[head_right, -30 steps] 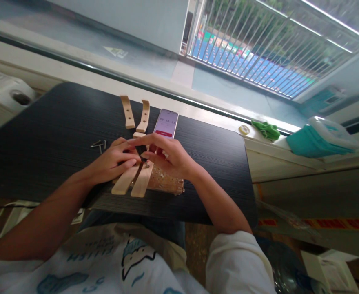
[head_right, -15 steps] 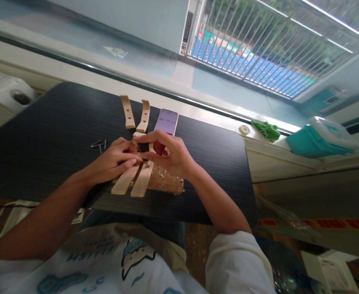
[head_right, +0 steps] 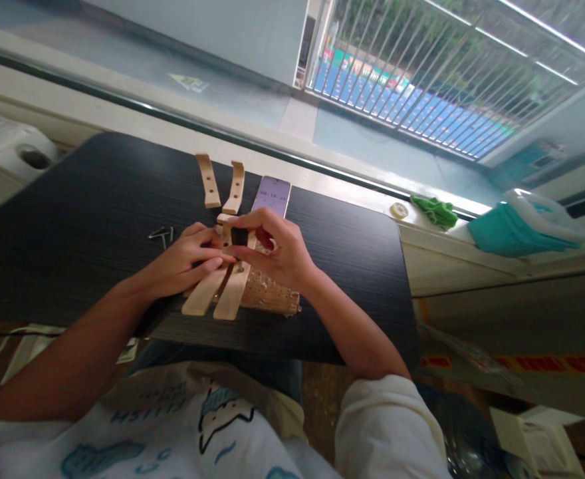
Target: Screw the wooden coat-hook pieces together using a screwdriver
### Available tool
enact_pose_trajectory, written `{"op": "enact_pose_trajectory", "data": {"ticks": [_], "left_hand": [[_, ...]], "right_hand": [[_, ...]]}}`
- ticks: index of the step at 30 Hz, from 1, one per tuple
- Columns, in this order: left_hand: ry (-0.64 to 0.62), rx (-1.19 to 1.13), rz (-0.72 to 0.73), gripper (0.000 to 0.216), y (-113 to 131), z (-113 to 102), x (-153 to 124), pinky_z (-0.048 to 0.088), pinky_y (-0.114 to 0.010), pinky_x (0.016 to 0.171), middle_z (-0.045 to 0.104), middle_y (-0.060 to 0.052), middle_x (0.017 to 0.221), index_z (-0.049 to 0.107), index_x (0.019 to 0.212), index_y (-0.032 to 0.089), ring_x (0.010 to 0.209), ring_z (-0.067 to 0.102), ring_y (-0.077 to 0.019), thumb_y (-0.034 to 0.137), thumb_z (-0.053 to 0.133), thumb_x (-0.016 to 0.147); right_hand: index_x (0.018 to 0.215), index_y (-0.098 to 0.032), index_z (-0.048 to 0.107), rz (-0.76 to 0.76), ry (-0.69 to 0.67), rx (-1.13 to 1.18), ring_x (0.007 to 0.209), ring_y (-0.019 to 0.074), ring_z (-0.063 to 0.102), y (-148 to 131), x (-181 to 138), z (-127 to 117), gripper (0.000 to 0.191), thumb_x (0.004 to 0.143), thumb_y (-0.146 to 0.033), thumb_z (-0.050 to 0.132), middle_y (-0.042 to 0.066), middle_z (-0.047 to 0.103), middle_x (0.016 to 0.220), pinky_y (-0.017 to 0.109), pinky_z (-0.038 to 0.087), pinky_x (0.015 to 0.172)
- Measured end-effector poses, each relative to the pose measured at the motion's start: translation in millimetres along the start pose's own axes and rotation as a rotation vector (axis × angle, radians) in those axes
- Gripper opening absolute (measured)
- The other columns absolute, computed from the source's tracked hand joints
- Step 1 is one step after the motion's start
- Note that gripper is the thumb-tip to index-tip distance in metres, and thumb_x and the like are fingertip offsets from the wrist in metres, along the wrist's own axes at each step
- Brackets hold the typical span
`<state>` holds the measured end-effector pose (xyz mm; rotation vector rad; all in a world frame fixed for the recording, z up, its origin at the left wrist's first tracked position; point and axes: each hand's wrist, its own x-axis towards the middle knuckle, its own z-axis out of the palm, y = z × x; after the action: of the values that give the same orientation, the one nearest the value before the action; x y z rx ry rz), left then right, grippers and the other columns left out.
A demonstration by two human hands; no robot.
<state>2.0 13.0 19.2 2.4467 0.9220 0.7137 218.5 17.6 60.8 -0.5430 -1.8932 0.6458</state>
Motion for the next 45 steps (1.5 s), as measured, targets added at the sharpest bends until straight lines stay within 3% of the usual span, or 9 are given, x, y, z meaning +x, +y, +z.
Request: {"op": "enact_pose_trajectory", "data": {"ticks": [10,16,24,31,36,45], "left_hand": [[0.005,-0.006,-0.001,0.038,-0.9,0.9,0.4,0.035,-0.041,0.091,0.055,-0.006,0.092,0.075,0.106,0.024,0.092,0.044,-0.0227,0.032,0.039,0.096],[0.010,-0.008,0.007,0.037,-1.3,1.0,-0.1,0.035,-0.041,0.090,0.054,-0.006,0.093,0.074,0.108,0.024,0.092,0.044,-0.0225,0.031,0.039,0.096],[0.004,0.008,0.017,0.039,-1.6,0.9,0.0,0.035,-0.040,0.088,0.054,-0.006,0.093,0.075,0.102,0.021,0.092,0.044,-0.0223,0.031,0.038,0.097],[0.003,0.006,0.005,0.038,-1.0,0.7,0.1,0.035,-0.040,0.090,0.054,-0.006,0.094,0.076,0.100,0.022,0.093,0.044,-0.0224,0.032,0.039,0.096],[-0.001,-0.009,-0.006,0.037,1.9,-1.5,0.0,0.035,-0.041,0.091,0.055,-0.006,0.094,0.074,0.107,0.024,0.093,0.044,-0.0229,0.031,0.040,0.096],[-0.010,-0.007,-0.018,0.039,0.0,0.0,-0.1,0.034,-0.043,0.094,0.056,-0.006,0.100,0.073,0.111,0.027,0.098,0.045,-0.0237,0.034,0.038,0.096]], "right_hand": [[0.097,-0.024,0.057,-0.034,0.077,-0.132,0.050,0.0039,0.036,-1.1,-0.1,2.9,0.028,0.077,-0.031,0.075,-0.008,0.051,0.070,0.020,0.032,0.044],[0.097,-0.026,0.057,-0.048,0.098,-0.108,0.050,0.0034,0.035,-3.0,-0.4,4.4,0.031,0.074,-0.025,0.077,-0.009,0.047,0.068,0.019,0.030,0.043],[0.103,-0.026,0.054,-0.068,0.103,-0.116,0.053,0.0043,0.039,-3.1,-3.5,7.3,0.032,0.078,-0.026,0.074,-0.007,0.052,0.076,0.021,0.038,0.048],[0.107,-0.025,0.054,-0.173,0.021,-0.103,0.058,0.0067,0.043,-2.6,0.8,2.2,0.022,0.086,-0.026,0.064,-0.004,0.052,0.078,0.023,0.040,0.051],[0.111,-0.021,0.054,-0.186,-0.103,-0.004,0.073,0.0097,0.054,-5.8,3.0,-4.5,0.022,0.090,-0.015,0.050,0.003,0.060,0.095,0.025,0.046,0.058],[0.113,-0.023,0.045,0.024,-0.227,0.104,0.080,0.0103,0.061,-7.9,-0.1,-9.3,0.019,0.094,-0.022,0.048,0.007,0.065,0.114,0.025,0.047,0.060]]}}
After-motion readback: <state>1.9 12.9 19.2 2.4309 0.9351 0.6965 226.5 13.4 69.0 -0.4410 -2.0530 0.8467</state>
